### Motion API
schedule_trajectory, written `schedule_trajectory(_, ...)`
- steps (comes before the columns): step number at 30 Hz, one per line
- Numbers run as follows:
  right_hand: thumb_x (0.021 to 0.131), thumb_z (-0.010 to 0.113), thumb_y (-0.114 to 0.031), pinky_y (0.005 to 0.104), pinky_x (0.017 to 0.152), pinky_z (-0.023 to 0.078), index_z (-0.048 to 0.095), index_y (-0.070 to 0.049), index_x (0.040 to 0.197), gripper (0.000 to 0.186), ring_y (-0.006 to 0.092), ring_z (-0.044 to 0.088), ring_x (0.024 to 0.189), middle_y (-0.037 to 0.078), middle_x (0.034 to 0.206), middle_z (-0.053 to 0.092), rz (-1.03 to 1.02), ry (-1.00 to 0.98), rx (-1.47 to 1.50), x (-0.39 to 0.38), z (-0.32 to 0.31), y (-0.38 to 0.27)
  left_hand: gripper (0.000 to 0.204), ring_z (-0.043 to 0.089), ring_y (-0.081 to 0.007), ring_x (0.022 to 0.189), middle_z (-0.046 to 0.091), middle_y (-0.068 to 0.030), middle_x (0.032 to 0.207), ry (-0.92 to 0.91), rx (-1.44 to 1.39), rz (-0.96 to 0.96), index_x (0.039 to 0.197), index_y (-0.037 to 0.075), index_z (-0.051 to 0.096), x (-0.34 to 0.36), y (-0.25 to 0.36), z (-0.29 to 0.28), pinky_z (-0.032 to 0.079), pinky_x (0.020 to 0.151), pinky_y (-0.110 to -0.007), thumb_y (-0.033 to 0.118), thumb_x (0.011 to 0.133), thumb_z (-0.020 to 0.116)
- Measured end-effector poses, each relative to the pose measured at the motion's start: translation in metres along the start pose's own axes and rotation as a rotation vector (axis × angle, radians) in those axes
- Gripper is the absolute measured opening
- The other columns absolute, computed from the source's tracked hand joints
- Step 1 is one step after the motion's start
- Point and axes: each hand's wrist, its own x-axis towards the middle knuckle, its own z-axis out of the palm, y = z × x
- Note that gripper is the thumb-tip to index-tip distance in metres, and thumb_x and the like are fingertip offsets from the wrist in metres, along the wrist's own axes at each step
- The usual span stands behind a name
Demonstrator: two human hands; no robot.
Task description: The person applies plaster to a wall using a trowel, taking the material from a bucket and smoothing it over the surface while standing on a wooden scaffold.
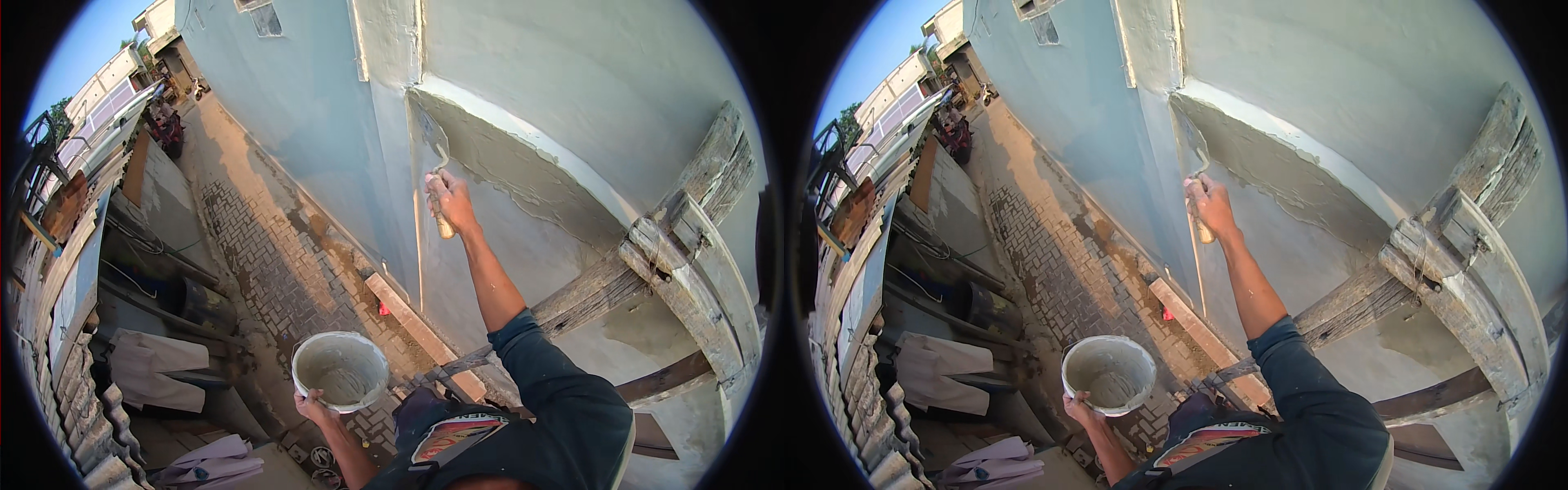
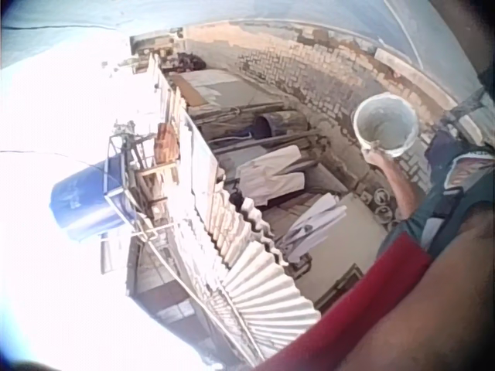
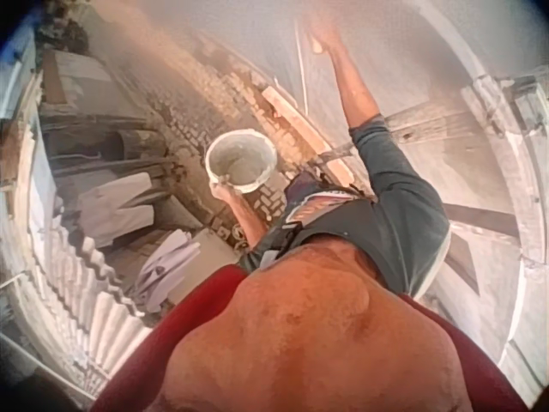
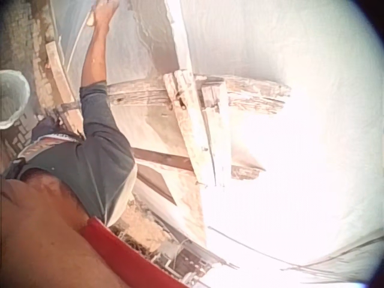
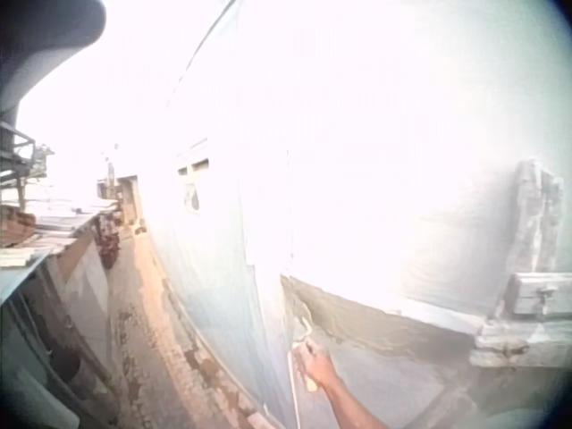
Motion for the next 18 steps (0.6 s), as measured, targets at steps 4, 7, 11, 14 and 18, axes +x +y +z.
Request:
schedule_trajectory(4, 0.095, 0.059, -0.025, 0.0294, 0.044, 0.045, 0.061, 0.0, 0.096, 0.025, 0.013, 0.054, 0.051, 0.006, 0.076, 0.057, -0.021, -0.026, 0.058, 0.03, 0.003, -0.014, 0.038, 0.062, -0.019, 0.082, 0.065, -0.0079, 0.092, -0.032, 0.063, 0.007, 0.091, -0.002, 0.059, 0.003, -0.002, 0.002, 0.05, 0.075, -0.03, -0.012, 0.056, 0.05)
schedule_trajectory(7, 0.095, 0.06, -0.026, 0.0287, 0.044, 0.044, 0.061, -0.001, 0.097, 0.025, 0.0123, 0.054, 0.052, 0.005, 0.077, 0.057, 0.031, -0.024, 0.042, 0.021, -0.004, -0.013, 0.037, 0.061, -0.0186, 0.08, 0.065, -0.0076, 0.091, -0.036, 0.074, 0.034, 0.09, -0.002, 0.059, 0.007, -0.002, -0.014, 0.05, 0.074, -0.029, -0.012, 0.056, 0.05)
schedule_trajectory(11, 0.093, 0.063, -0.027, 0.0279, 0.043, 0.044, 0.062, -0.001, 0.1, 0.028, 0.0116, 0.055, 0.054, 0.005, 0.079, 0.058, -0.069, 0.085, 0.13, -0.004, -0.013, -0.002, 0.036, 0.061, -0.0181, 0.078, 0.065, -0.0072, 0.09, -0.05, -0.018, 0.008, 0.089, -0.002, 0.059, 0.0, 0.005, -0.013, 0.049, 0.073, -0.028, -0.012, 0.056, 0.05)
schedule_trajectory(14, 0.093, 0.062, -0.026, 0.0277, 0.042, 0.044, 0.062, -0.001, 0.1, 0.026, 0.012, 0.056, 0.054, 0.006, 0.079, 0.058, -0.013, 0.007, 0.023, 0.012, -0.007, -0.006, 0.036, 0.061, -0.0184, 0.078, 0.065, -0.0078, 0.091, -0.06, 0.021, 0.005, 0.089, -0.002, 0.059, 0.0, 0.003, -0.008, 0.05, 0.073, -0.029, -0.012, 0.055, 0.05)
schedule_trajectory(18, 0.093, 0.062, -0.025, 0.0281, 0.043, 0.044, 0.062, -0.001, 0.1, 0.026, 0.0127, 0.056, 0.054, 0.006, 0.078, 0.058, 0.006, -0.002, 0.09, 0.019, -0.011, -0.011, 0.034, 0.062, -0.019, 0.08, 0.066, -0.0087, 0.093, -0.06, 0.057, 0.005, 0.087, -0.001, 0.058, -0.008, 0.005, -0.005, 0.05, 0.074, -0.03, -0.012, 0.055, 0.05)
